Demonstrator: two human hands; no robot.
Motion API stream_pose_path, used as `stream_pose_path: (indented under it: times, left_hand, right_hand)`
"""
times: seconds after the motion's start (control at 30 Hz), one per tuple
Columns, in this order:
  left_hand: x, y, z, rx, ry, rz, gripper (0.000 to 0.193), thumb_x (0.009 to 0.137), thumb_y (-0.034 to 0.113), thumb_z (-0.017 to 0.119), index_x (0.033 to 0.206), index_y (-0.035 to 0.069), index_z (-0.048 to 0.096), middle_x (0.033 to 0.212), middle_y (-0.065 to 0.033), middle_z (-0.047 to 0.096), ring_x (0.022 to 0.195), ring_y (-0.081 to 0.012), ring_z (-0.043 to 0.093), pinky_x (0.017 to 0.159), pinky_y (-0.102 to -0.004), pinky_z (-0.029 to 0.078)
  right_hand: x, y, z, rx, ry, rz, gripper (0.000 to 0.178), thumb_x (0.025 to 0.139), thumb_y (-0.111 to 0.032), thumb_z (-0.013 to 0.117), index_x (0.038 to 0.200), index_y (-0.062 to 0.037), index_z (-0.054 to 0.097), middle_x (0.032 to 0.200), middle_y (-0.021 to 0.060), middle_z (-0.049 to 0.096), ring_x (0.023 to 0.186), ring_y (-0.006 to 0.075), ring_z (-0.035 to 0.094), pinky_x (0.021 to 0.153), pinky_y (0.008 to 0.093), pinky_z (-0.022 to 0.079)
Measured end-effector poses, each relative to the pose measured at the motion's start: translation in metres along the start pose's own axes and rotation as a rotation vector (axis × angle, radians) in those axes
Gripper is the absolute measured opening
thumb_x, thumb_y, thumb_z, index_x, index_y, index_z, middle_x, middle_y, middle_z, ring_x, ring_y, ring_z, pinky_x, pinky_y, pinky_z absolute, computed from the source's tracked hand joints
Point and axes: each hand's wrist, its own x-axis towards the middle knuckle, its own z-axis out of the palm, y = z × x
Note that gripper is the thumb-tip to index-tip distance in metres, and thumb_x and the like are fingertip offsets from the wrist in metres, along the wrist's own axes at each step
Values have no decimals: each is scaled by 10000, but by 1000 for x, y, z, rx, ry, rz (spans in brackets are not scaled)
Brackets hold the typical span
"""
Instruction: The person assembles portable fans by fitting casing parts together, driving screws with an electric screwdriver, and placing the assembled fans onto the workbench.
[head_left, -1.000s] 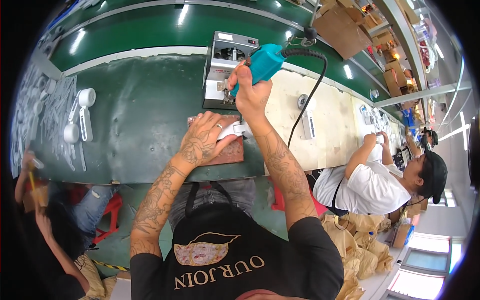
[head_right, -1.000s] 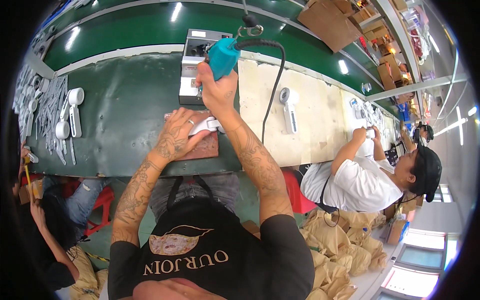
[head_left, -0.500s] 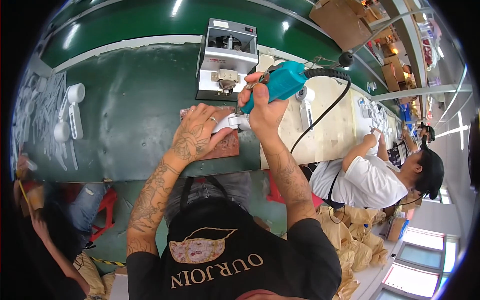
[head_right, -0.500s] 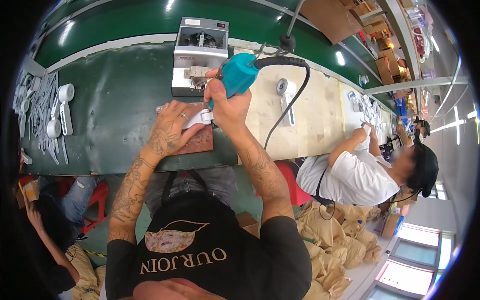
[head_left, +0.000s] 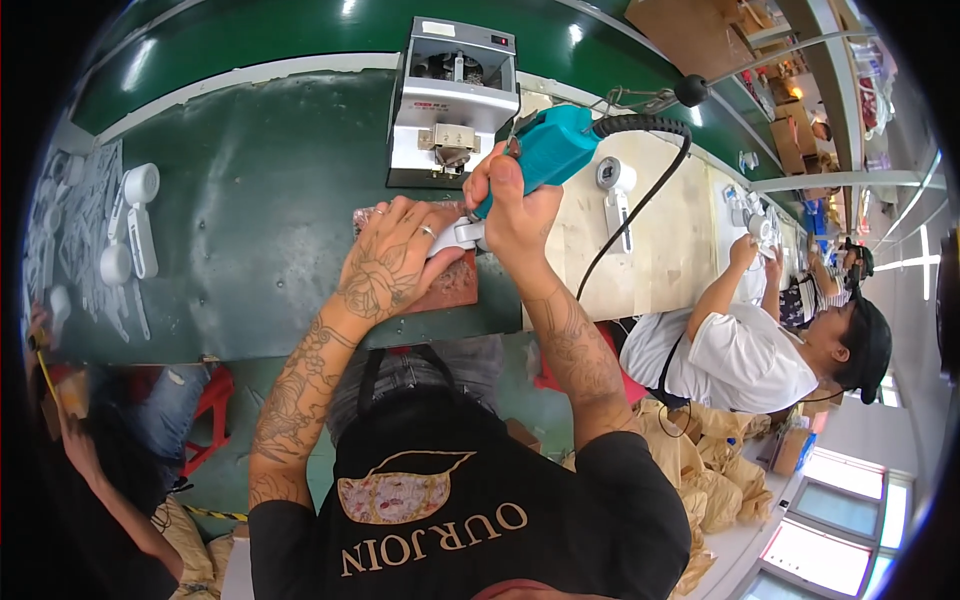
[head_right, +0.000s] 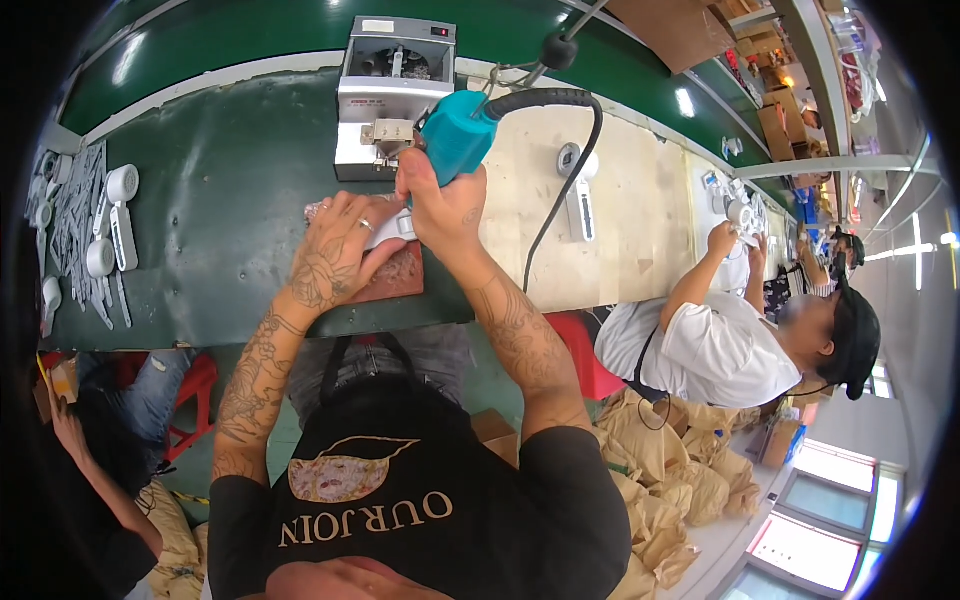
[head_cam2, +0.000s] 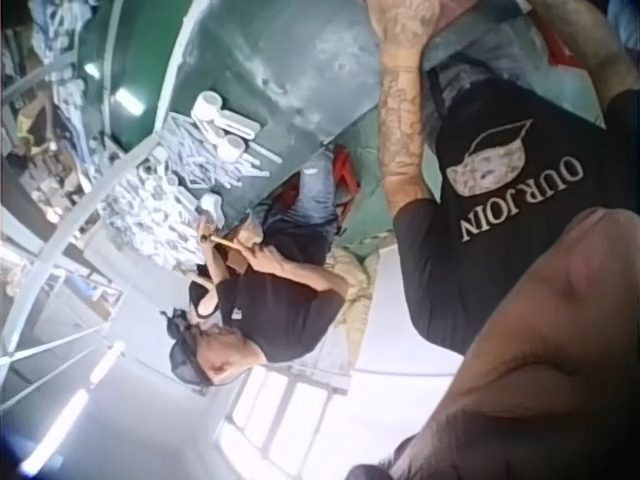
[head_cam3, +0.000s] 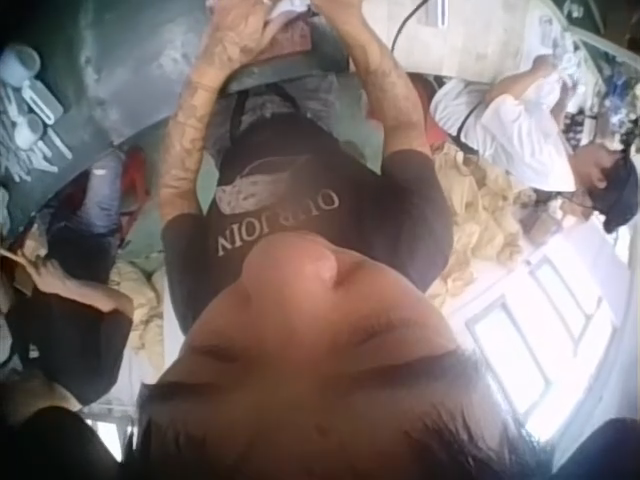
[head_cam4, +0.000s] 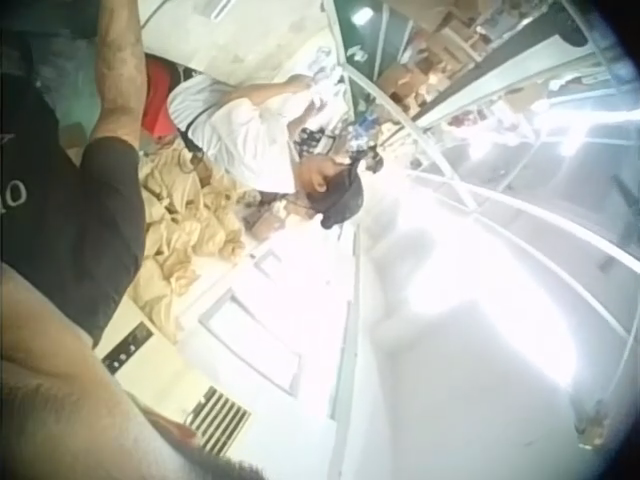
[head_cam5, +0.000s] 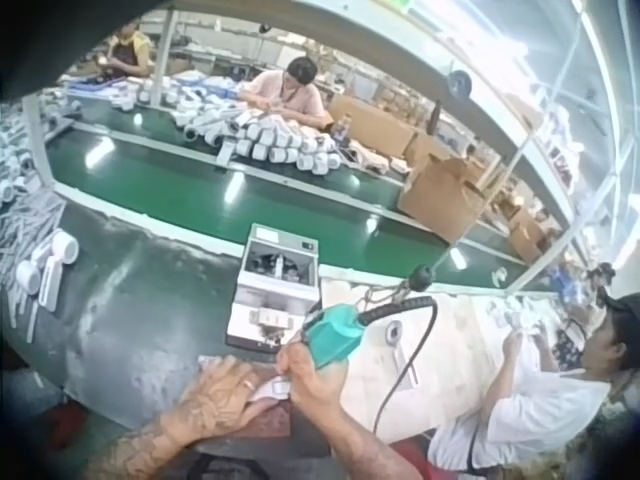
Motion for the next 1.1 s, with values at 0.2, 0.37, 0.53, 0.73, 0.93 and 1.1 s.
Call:
stream_pose_path:
  times: [0.2, 0.37, 0.53, 0.73, 0.93, 1.1]
  left_hand:
    - [-1, -1, -1, 3, 14, 15, 467, 950, 362, 654, 1329, 92, 619, 1144, -104, 635, 1077, -302, 562, 986, -455, 455]
    - [-1, 0, -5, -35, 16, 10, 442, 945, 330, 646, 1310, 81, 629, 1170, -95, 649, 1068, -294, 566, 974, -459, 455]
    - [-2, 1, -7, -56, 47, 19, 408, 946, 283, 623, 1302, 84, 633, 1186, -85, 653, 1066, -284, 572, 973, -446, 456]
    - [-1, 2, -5, -83, 47, 32, 402, 947, 286, 611, 1296, 87, 635, 1190, -82, 656, 1075, -279, 575, 984, -436, 451]
    - [-6, 0, -5, -37, 19, -7, 408, 949, 280, 612, 1308, 90, 638, 1183, -85, 654, 1095, -280, 569, 998, -446, 446]
    - [-1, 3, -3, -90, 39, 7, 421, 941, 281, 632, 1320, 99, 638, 1181, -58, 652, 1086, -264, 561, 1003, -437, 440]
  right_hand:
    - [2, -6, 5, 27, 10, 23, 395, 1007, -369, 685, 966, 0, 552, 689, 50, 560, 604, 149, 560, 578, 306, 477]
    - [27, -17, 19, -4, 56, -67, 404, 1019, -379, 666, 1071, 16, 597, 724, 62, 593, 634, 160, 593, 588, 308, 488]
    - [51, -5, 34, -11, 26, -239, 373, 1017, -349, 677, 1048, 11, 585, 726, 61, 595, 645, 167, 599, 604, 315, 500]
    - [45, 9, 30, 60, -14, -197, 315, 1014, -284, 684, 1016, -1, 545, 755, 60, 593, 649, 155, 575, 607, 309, 502]
    - [27, -13, 31, 69, 25, -50, 363, 1023, -327, 660, 1061, 29, 601, 705, 59, 579, 620, 154, 569, 594, 307, 494]
    - [-15, -46, 1, 179, 19, -31, 335, 1012, -254, 673, 1133, 50, 602, 736, 47, 605, 650, 139, 595, 615, 285, 490]
